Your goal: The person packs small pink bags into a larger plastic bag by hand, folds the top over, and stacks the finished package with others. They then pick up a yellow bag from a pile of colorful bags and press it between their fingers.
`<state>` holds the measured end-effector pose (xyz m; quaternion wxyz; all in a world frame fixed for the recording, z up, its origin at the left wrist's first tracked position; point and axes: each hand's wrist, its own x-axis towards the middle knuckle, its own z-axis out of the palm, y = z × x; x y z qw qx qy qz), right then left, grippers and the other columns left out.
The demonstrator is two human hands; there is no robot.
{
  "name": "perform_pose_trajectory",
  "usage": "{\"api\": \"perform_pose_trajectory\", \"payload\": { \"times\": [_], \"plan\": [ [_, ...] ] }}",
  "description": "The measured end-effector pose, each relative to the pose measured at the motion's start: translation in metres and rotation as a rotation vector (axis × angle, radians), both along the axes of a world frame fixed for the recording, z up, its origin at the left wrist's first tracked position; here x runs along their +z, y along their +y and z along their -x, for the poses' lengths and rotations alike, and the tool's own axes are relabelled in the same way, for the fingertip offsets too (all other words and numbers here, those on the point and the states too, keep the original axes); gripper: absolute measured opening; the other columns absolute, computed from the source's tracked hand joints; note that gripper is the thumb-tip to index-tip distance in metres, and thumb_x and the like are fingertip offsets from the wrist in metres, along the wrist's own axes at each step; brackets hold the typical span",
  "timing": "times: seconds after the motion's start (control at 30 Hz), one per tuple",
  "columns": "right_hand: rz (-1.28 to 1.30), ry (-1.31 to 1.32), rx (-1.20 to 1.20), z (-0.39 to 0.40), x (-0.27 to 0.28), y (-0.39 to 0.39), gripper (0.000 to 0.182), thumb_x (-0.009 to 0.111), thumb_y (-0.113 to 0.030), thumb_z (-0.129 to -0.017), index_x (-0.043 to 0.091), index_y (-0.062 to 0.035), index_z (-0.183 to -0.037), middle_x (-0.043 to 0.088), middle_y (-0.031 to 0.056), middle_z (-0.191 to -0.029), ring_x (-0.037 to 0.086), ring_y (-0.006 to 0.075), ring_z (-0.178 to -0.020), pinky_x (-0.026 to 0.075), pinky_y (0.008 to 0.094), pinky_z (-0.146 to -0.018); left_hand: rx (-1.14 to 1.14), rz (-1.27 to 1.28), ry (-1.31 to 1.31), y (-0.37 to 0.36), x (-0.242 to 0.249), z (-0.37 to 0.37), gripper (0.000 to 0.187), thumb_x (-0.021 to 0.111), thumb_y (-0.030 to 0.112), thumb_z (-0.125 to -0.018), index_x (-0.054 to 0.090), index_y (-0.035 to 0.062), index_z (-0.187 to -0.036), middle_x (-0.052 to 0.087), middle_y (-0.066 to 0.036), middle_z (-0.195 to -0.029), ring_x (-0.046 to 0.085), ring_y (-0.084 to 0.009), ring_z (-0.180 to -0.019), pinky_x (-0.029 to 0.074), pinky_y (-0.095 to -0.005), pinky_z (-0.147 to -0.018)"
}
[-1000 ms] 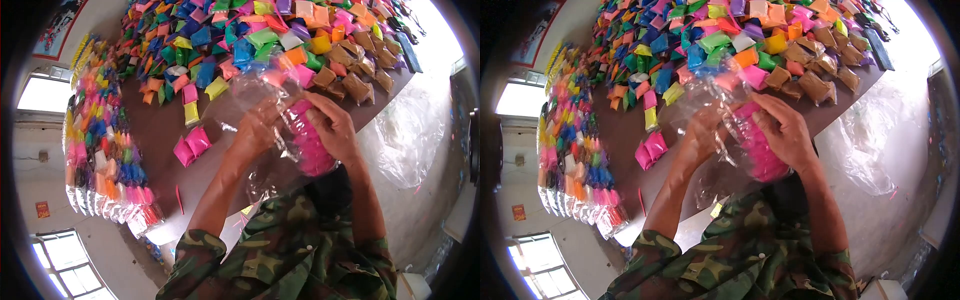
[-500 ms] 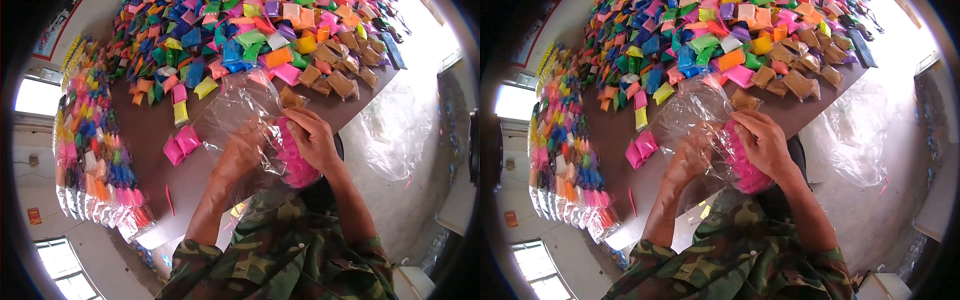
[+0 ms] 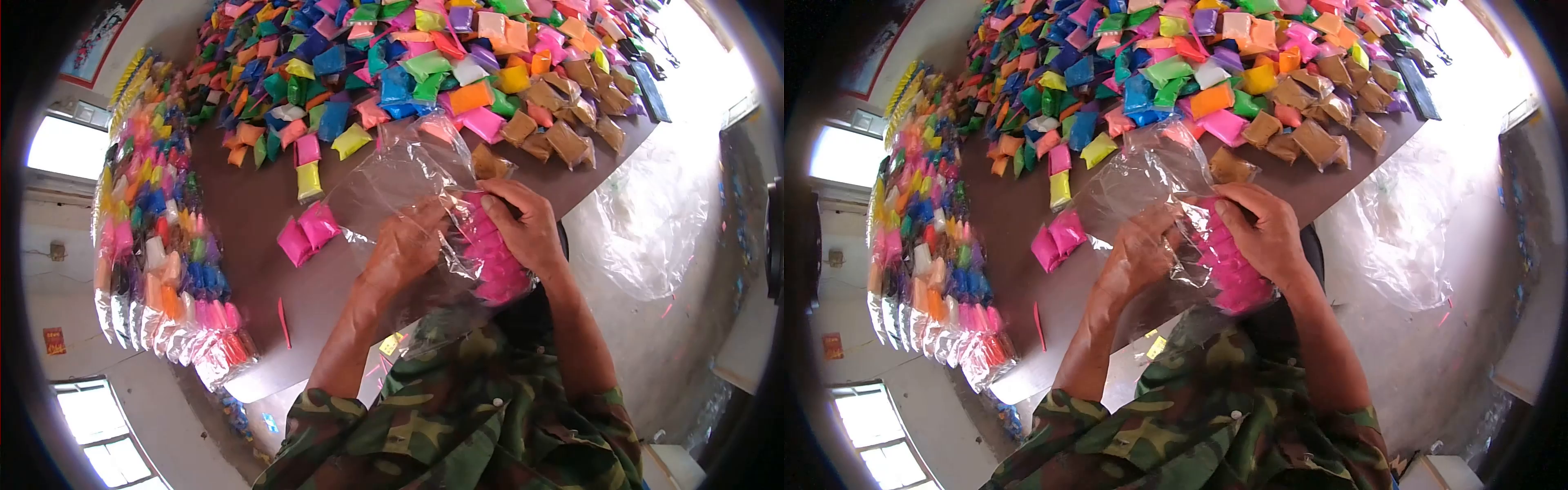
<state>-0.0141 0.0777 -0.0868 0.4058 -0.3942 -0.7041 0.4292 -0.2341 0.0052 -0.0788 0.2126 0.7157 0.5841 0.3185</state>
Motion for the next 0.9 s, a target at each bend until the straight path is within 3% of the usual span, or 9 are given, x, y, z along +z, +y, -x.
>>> {"api": "perform_pose_trajectory", "payload": {
  "times": [0.1,0.13,0.23,0.4,0.5,0.6,0.7,0.8,0.9],
  "plan": [
    [-0.002,0.024,0.007,0.000,-0.001,0.001,0.023,0.074,-0.011,-0.101,0.077,-0.0024,-0.121,0.077,0.0147,-0.114,0.075,0.0253,-0.100,0.056,0.0341,-0.087,0.007,-0.084,0.074,-0.012,0.013,0.007,0.039,0.069,0.006,-0.094,0.072,0.0075,-0.133,0.072,-0.020,-0.131,0.070,-0.0411,-0.117,0.057,-0.0476,-0.101],
    [0.011,0.021,0.011,0.000,-0.002,0.001,0.023,0.074,-0.012,-0.101,0.077,-0.0028,-0.122,0.078,0.0145,-0.114,0.075,0.0246,-0.100,0.056,0.0338,-0.087,0.077,-0.105,0.019,-0.021,0.019,0.008,0.031,0.069,0.007,-0.096,0.074,0.0062,-0.126,0.074,-0.017,-0.127,0.070,-0.0384,-0.117,0.057,-0.0454,-0.102],
    [0.017,-0.014,0.044,-0.003,0.004,0.002,0.023,0.074,-0.014,-0.102,0.077,-0.0033,-0.122,0.078,0.0147,-0.114,0.075,0.0259,-0.101,0.056,0.0344,-0.089,0.332,-0.017,0.175,-0.046,0.034,0.036,0.026,0.079,0.005,-0.090,0.078,0.0049,-0.117,0.076,-0.017,-0.123,0.073,-0.0352,-0.113,0.059,-0.0439,-0.097],
    [-0.028,-0.016,0.029,-0.004,-0.002,0.003,0.024,0.073,-0.017,-0.102,0.077,-0.0034,-0.121,0.077,0.0150,-0.114,0.075,0.0289,-0.103,0.056,0.0364,-0.090,0.470,-0.202,0.615,-0.056,0.059,0.110,0.033,0.079,0.012,-0.087,0.077,0.0055,-0.120,0.077,-0.015,-0.113,0.073,-0.0339,-0.106,0.058,-0.0420,-0.092],
    [-0.027,0.002,0.030,-0.004,-0.003,0.003,0.023,0.073,-0.017,-0.102,0.077,-0.0033,-0.121,0.077,0.0148,-0.113,0.075,0.0296,-0.103,0.056,0.0365,-0.090,0.503,0.141,0.507,-0.051,0.063,0.126,0.032,0.074,0.016,-0.088,0.075,0.0057,-0.118,0.076,-0.015,-0.120,0.072,-0.0360,-0.109,0.057,-0.0457,-0.095],
    [-0.038,-0.010,0.027,-0.005,-0.003,0.004,0.023,0.072,-0.017,-0.102,0.077,-0.0036,-0.120,0.078,0.0146,-0.113,0.076,0.0304,-0.103,0.056,0.0369,-0.090,0.479,0.227,0.398,-0.048,0.066,0.130,0.036,0.076,0.018,-0.086,0.074,0.0053,-0.120,0.075,-0.017,-0.120,0.071,-0.0393,-0.109,0.057,-0.0464,-0.095],
    [-0.057,-0.019,0.028,-0.005,-0.003,0.003,0.024,0.072,-0.017,-0.101,0.077,-0.0038,-0.120,0.078,0.0143,-0.113,0.075,0.0309,-0.103,0.057,0.0373,-0.089,0.461,0.135,0.444,-0.051,0.070,0.131,0.038,0.081,0.015,-0.082,0.075,0.0046,-0.118,0.075,-0.016,-0.115,0.073,-0.0314,-0.098,0.058,-0.0399,-0.087],
    [-0.038,-0.023,0.020,-0.005,-0.002,0.003,0.023,0.072,-0.017,-0.101,0.077,-0.0041,-0.120,0.078,0.0139,-0.113,0.075,0.0307,-0.103,0.057,0.0373,-0.089,0.510,0.225,0.287,-0.069,0.094,0.111,0.038,0.087,0.010,-0.080,0.075,0.0030,-0.115,0.075,-0.011,-0.100,0.071,-0.0173,-0.081,0.057,-0.0313,-0.075],
    [-0.035,-0.023,0.012,-0.005,-0.004,0.003,0.023,0.072,-0.018,-0.101,0.078,-0.0046,-0.119,0.078,0.0135,-0.113,0.076,0.0306,-0.103,0.057,0.0372,-0.089,0.478,0.213,-0.156,-0.086,0.072,0.081,0.034,0.090,0.006,-0.081,0.075,0.0014,-0.111,0.072,-0.006,-0.088,0.064,-0.0075,-0.073,0.053,-0.0257,-0.067]
  ]
}}
